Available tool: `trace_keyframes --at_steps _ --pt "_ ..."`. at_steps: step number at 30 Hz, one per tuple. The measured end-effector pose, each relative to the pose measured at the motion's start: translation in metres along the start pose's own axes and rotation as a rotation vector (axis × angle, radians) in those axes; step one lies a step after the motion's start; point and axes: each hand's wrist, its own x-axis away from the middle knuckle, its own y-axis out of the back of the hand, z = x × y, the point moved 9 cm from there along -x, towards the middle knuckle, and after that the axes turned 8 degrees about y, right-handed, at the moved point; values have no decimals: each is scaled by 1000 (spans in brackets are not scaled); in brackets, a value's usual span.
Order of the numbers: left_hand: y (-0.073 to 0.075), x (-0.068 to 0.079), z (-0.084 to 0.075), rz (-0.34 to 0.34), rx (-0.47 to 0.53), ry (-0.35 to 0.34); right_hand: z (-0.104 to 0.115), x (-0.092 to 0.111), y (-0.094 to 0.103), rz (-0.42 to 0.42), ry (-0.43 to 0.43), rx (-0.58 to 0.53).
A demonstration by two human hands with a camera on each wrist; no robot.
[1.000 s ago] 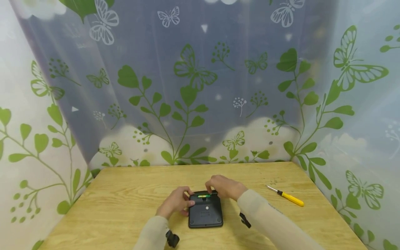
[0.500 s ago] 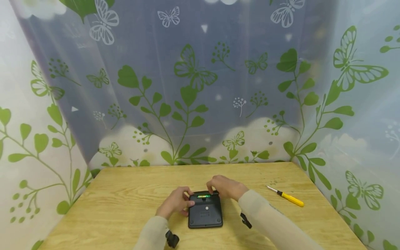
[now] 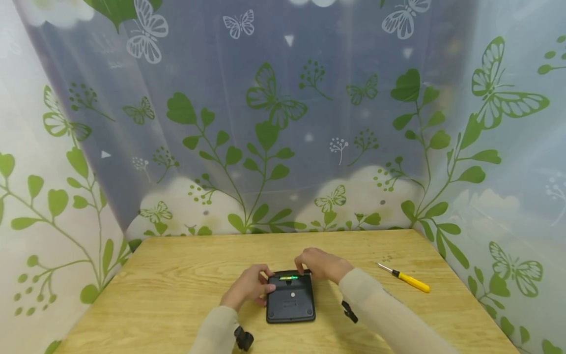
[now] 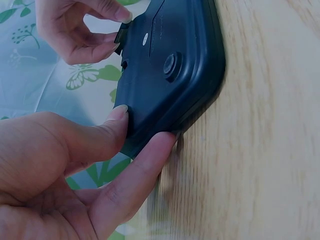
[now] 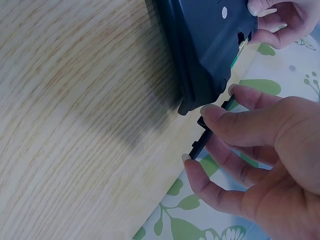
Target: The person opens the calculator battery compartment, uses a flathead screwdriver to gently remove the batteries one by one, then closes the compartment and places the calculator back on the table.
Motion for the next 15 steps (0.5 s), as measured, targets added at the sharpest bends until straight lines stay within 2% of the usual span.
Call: trace_keyframes --at_steps 15 --pt "0 0 0 0 -5 2 -3 3 1 12 4 -2"
